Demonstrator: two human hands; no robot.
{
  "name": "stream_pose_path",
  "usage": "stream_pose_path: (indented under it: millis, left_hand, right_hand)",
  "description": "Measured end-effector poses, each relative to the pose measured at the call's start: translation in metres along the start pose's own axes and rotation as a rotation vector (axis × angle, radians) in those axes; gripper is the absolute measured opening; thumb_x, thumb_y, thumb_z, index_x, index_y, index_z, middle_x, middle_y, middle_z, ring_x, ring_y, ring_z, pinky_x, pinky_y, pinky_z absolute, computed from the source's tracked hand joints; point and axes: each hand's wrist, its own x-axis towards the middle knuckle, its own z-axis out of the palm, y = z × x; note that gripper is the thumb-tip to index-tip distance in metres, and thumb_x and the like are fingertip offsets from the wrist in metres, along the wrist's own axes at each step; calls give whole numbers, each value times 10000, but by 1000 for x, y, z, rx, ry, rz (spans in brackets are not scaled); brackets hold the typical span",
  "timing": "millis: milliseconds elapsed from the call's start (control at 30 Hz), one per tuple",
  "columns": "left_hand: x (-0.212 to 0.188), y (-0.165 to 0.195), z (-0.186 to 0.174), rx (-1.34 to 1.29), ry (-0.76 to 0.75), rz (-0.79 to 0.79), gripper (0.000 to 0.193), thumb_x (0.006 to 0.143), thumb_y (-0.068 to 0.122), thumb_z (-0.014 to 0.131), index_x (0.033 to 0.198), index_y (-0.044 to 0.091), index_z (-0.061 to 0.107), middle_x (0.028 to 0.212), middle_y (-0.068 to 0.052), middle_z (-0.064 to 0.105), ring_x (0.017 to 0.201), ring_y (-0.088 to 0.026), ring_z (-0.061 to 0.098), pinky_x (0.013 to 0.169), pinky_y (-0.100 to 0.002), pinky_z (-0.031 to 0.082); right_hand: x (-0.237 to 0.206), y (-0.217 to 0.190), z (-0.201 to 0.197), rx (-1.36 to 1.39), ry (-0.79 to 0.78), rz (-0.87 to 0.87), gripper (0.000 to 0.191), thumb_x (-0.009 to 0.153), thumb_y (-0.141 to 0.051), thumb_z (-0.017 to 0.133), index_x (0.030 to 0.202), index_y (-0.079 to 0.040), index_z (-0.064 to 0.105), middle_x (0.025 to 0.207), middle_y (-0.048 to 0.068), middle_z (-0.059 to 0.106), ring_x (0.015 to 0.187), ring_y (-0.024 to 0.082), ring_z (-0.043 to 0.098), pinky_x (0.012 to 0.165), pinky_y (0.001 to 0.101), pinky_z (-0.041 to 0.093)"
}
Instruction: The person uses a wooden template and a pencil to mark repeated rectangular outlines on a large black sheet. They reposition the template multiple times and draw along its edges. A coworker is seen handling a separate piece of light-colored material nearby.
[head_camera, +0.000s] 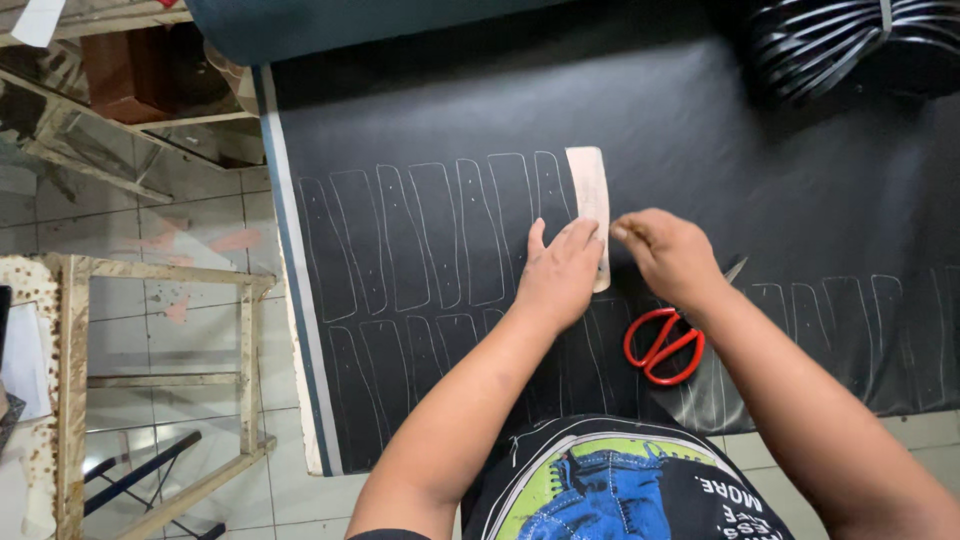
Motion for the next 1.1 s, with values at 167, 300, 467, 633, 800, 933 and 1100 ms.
stream_pose_path:
  millis: [167,300,467,633,800,933,1100]
  left_hand:
    - [1,3,-7,-60,-53,-8,427,804,217,768,1195,106,638,1416,-54,519,1382,-201,476,1141,-670,274]
    - [2,4,-12,-46,-80,-4,450,794,219,786,1202,102,636,1475,-57,496,1386,-211,461,1121,-653,284]
    - [4,6,-15,-6,-132,-8,432,789,241,803,1171,118,641,1477,-32,511,1363,-192,488,1129,-610,303]
    - [10,1,-15,-27,-94,-1,572,748,238,831,1261,110,613,1452,-30,532,1324,-194,511,1109,-578,325]
    - [10,-1,-13,-56,-106,-15,676,718,222,848,1330,83,598,1484,-47,514,1306,-202,520,1117,-525,337]
    - [14,-3,-10,-58,-116,-13,567,718,216,845,1245,94,674,1486,-42,513,1325,-205,511,1132,-534,324]
    - [16,-9,-9,-36,14,46,374,770,181,759,1139,120,744,1428,-41,554,1369,-227,498,1141,-573,289]
  right_hand:
    - [-39,-15,-5,35,-73,45,162,960,-166,662,1069,-66,727,975,118,715,874,307,702,763,386,548]
    - [-57,-22,-5,7,-79,61,159,953,-175,665,1057,-69,721,966,106,715,873,294,701,771,379,548]
    - [-69,-25,-2,6,-92,65,153,952,-184,660,1039,-76,726,953,90,722,880,287,701,786,383,544]
    - [-69,-25,4,-5,-98,34,152,952,-190,664,1035,-80,727,967,89,725,887,300,695,796,392,543]
    - [-71,-29,9,38,-118,32,160,949,-184,657,1061,-87,718,985,80,726,904,296,696,793,391,545]
    - [-70,-30,9,30,-115,4,161,941,-181,658,1059,-90,718,986,76,726,880,299,690,782,396,543]
    - [-64,-33,11,-43,-101,-52,136,947,-166,659,1044,-89,713,977,75,722,843,315,675,766,413,535]
